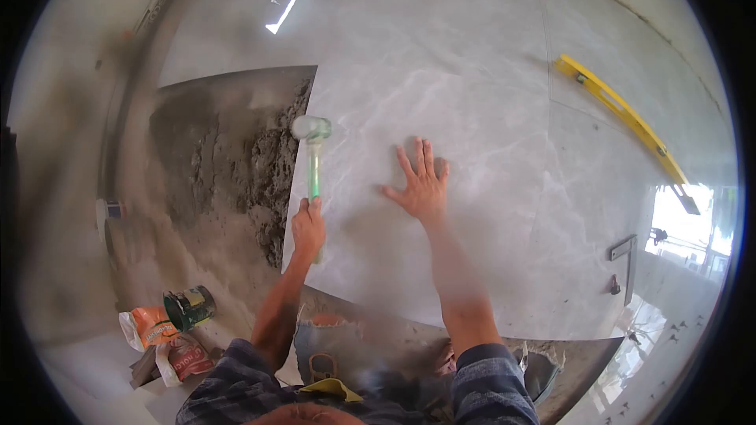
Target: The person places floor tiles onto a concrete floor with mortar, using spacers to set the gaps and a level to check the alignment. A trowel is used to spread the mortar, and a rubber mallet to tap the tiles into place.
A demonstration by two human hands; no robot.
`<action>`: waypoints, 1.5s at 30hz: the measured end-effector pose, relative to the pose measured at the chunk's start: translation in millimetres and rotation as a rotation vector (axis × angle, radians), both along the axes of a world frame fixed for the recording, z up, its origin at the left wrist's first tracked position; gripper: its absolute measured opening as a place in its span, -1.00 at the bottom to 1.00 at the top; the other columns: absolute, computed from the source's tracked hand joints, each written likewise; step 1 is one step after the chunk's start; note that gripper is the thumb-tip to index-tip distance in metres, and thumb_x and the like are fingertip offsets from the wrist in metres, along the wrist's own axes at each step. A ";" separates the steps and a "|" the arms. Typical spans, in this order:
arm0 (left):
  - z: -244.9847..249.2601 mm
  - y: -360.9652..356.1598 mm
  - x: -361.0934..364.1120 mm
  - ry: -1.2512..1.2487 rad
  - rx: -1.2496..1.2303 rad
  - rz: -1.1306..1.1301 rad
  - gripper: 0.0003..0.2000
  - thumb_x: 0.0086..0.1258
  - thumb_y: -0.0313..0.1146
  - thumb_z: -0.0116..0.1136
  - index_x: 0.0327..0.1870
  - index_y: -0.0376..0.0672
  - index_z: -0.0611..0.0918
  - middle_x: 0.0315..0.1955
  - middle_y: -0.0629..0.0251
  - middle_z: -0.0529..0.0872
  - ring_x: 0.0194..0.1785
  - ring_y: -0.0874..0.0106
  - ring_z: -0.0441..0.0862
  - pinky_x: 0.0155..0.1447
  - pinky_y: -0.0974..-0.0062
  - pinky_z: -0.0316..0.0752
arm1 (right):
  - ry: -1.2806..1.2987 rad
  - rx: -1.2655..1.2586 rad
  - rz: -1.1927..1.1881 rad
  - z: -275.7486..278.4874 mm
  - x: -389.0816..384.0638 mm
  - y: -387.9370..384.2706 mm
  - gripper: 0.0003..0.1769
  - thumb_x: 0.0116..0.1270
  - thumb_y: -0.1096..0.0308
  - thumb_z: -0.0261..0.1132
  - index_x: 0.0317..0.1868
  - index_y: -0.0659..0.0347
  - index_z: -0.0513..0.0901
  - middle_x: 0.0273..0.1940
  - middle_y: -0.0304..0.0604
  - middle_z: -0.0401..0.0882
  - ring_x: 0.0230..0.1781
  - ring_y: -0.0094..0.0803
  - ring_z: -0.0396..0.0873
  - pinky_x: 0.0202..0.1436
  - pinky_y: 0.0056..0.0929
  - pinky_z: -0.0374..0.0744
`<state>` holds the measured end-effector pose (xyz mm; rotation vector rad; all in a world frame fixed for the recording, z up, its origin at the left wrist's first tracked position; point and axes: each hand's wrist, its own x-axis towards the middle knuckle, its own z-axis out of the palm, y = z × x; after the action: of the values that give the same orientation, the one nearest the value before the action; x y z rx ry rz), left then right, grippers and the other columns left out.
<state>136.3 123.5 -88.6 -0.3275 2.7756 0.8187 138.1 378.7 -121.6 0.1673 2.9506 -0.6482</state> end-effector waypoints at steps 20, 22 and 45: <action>40.0 -38.9 99.1 0.078 0.146 -0.040 -0.50 0.52 0.03 -0.09 -0.35 -0.36 0.49 -0.60 0.14 0.49 -0.64 0.29 0.44 -0.43 0.21 0.39 | -0.078 0.212 -0.073 -20.7 191.0 208.8 -0.04 0.33 -0.35 0.07 0.56 -0.04 -0.04 0.58 -0.17 -0.18 0.60 -0.18 -0.22 0.50 0.16 -0.04; 48.2 -27.3 94.1 0.300 0.177 -0.093 -0.50 0.53 0.03 -0.13 -0.38 -0.32 0.49 -0.59 0.15 0.48 -0.56 0.31 0.44 -0.37 0.28 0.38 | -0.177 0.180 -0.002 -4.1 214.3 217.4 0.01 0.28 -0.34 0.16 0.56 -0.08 -0.07 0.58 -0.21 -0.19 0.60 -0.19 -0.23 0.49 0.27 -0.02; -24.1 40.5 130.0 0.064 0.113 -0.587 -0.56 0.54 0.00 -0.15 -0.20 -0.28 0.52 -0.45 -0.08 0.65 -0.36 -0.04 0.61 -0.26 0.07 0.48 | -0.269 0.108 0.019 25.6 222.6 215.0 0.28 -0.11 -0.02 0.57 0.55 -0.08 -0.05 0.58 -0.25 -0.13 0.58 -0.22 -0.11 0.25 0.19 0.33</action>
<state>266.3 164.0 -112.7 0.5180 2.6328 0.8249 360.6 593.7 -96.0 0.2169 2.7236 -0.4252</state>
